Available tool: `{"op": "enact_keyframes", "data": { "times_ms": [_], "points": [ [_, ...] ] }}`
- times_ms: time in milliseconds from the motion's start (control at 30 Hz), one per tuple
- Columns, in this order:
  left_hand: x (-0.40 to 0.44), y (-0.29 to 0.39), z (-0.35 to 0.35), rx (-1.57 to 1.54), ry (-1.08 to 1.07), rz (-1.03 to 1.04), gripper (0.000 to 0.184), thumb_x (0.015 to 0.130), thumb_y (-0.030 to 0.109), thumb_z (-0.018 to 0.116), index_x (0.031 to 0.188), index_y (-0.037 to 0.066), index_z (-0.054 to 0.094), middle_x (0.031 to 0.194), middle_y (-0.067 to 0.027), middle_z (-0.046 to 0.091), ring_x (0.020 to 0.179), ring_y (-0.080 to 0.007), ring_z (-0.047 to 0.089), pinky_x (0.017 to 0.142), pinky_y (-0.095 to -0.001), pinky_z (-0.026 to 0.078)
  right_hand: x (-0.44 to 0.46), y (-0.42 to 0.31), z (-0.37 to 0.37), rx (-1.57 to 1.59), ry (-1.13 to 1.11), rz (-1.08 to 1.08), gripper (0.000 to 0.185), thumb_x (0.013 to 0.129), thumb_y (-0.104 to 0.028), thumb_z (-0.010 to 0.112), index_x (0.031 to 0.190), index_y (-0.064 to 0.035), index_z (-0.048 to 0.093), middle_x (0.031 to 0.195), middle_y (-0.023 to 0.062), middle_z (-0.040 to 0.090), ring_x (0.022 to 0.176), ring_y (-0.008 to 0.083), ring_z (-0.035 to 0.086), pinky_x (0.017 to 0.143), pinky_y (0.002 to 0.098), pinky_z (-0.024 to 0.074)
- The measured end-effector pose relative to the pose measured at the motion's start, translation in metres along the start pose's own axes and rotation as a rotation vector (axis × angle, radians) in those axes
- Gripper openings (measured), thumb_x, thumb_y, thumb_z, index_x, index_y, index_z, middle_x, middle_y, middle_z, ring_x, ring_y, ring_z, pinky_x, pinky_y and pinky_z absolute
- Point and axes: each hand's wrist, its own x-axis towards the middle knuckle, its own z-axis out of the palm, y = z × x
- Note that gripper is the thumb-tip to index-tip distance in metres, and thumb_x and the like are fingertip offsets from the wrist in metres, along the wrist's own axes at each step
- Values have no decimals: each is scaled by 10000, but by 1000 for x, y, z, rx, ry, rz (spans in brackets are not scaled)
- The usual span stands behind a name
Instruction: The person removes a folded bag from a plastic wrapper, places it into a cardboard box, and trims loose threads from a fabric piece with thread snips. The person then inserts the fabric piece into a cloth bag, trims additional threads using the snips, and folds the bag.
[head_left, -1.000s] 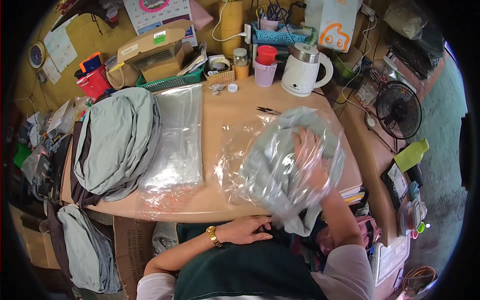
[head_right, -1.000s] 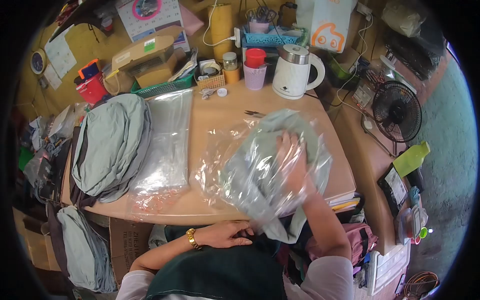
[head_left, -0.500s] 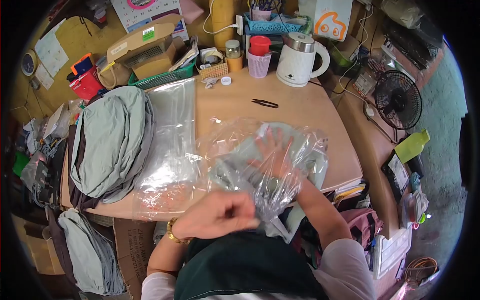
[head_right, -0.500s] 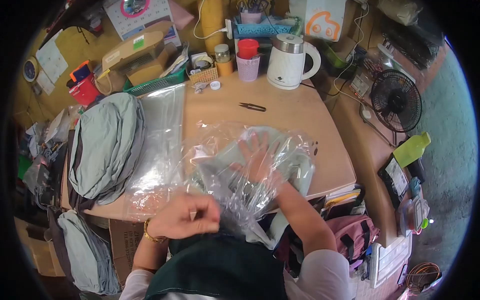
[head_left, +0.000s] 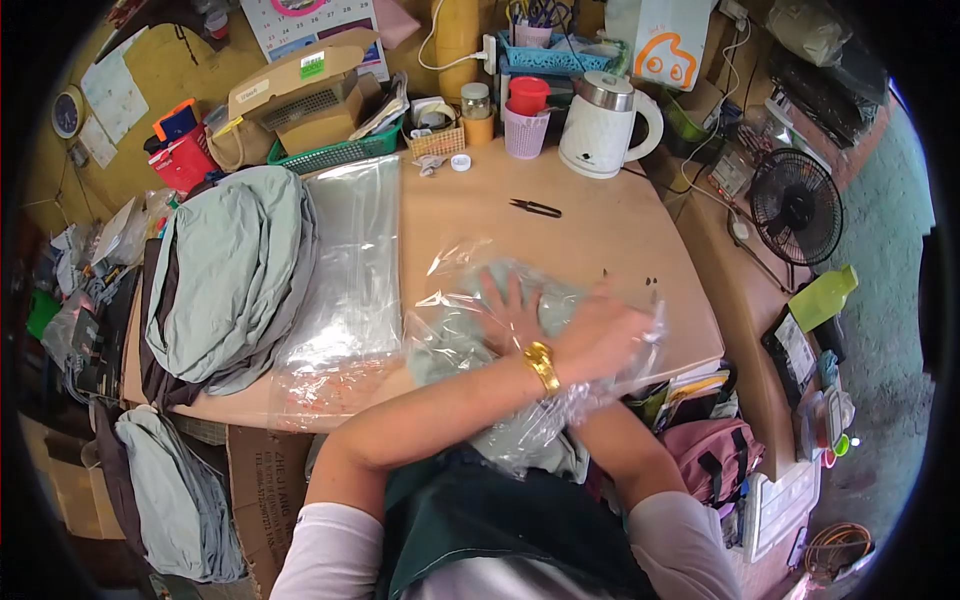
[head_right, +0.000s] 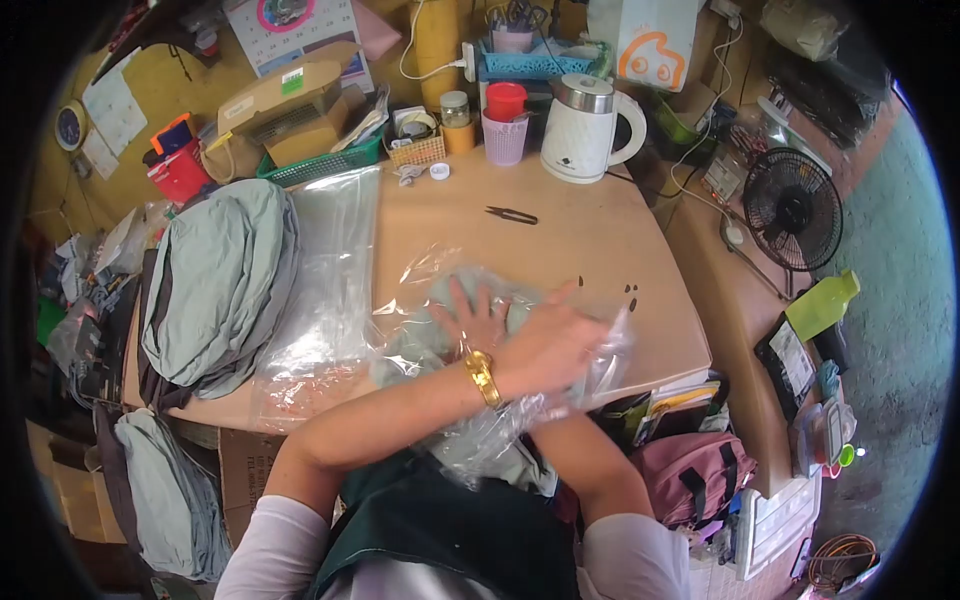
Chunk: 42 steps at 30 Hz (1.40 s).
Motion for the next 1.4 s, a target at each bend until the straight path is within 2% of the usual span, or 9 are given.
{"op": "enact_keyframes", "data": {
  "times_ms": [233, 300, 467, 600, 867, 1033, 1133, 1300, 1400],
  "points": [
    [-22, 113, -51, 114, -126, 339, 184, 784, 183, 640, 849, 15, 677, 710, -71, 658, 986, -221, 644, 1127, -579, 244, 15, 124, -29, 114, 6, 454, 753, 854, -548, 605, 1483, -222, 350, 1582, 177, 195, 1440, 450, 159, 1070, 747, 144],
    [-49, 100, -67, -126, -132, 268, 370, 812, 278, 674, 1041, -13, 661, 1001, -183, 669, 1190, -295, 551, 1129, -581, 230, 17, 167, -2, 88, 65, 739, 680, 870, -483, 594, 1461, -214, 389, 1594, 154, 180, 1448, 435, 153, 1063, 750, 141],
    [-132, -37, -33, -318, 251, -535, 947, 855, 358, 716, 1523, 20, 136, 1490, -311, 255, 1360, -398, 351, 1121, -500, 293, -35, 135, 26, 91, 26, 150, 669, 846, -463, 594, 1464, -312, 384, 1580, 153, 225, 1451, 459, 96, 1007, 809, 110],
    [-137, -49, -15, -1172, 320, -905, 1109, 820, 230, 786, 1533, 26, -38, 1495, -269, 279, 1340, -313, 389, 1069, -421, 398, -17, 114, -61, 225, -202, 422, 609, 902, -453, 531, 1473, -320, 367, 1576, 187, 213, 1461, 441, 91, 1029, 798, 53],
    [-176, -15, -8, -1111, -515, -672, 534, 897, 237, 684, 1317, 8, 448, 1082, -68, 623, 960, -118, 589, 832, -270, 495, -16, 83, -53, 284, -102, 316, 683, 892, -387, 583, 1491, -181, 326, 1590, 102, 218, 1473, 326, 169, 1110, 704, 90],
    [-169, -39, -23, -1644, 5, -1156, 411, 974, 295, 580, 1237, -21, 582, 982, -72, 666, 941, -93, 603, 806, -274, 507, 0, 89, 8, 326, 123, 257, 583, 932, -476, 523, 1453, -242, 404, 1563, 156, 246, 1455, 349, 195, 1084, 728, 99],
    [-143, -36, -20, -749, -301, -945, 499, 1003, 430, 476, 965, -23, 681, 775, -107, 695, 706, -162, 657, 701, -305, 515, -5, 63, -17, 201, 65, 136, 675, 925, -568, 469, 1477, -196, 363, 1527, 148, 292, 1436, 377, 195, 1081, 734, 79],
    [-152, -27, 2, -664, -612, -603, 502, 1010, 403, 478, 934, -69, 633, 822, -108, 703, 798, -132, 667, 638, -274, 510, 13, 90, -17, 220, -22, 365, 684, 902, -584, 500, 1479, -243, 366, 1579, 134, 219, 1456, 394, 134, 1069, 745, 81],
    [-152, -36, -16, -1582, -32, -1122, 482, 993, 392, 534, 1019, -72, 662, 881, -116, 712, 799, -167, 689, 703, -251, 551, 3, 76, 1, 136, 138, 241, 754, 873, -651, 488, 1472, -207, 378, 1557, 141, 252, 1433, 373, 184, 1073, 729, 92]
  ]
}}
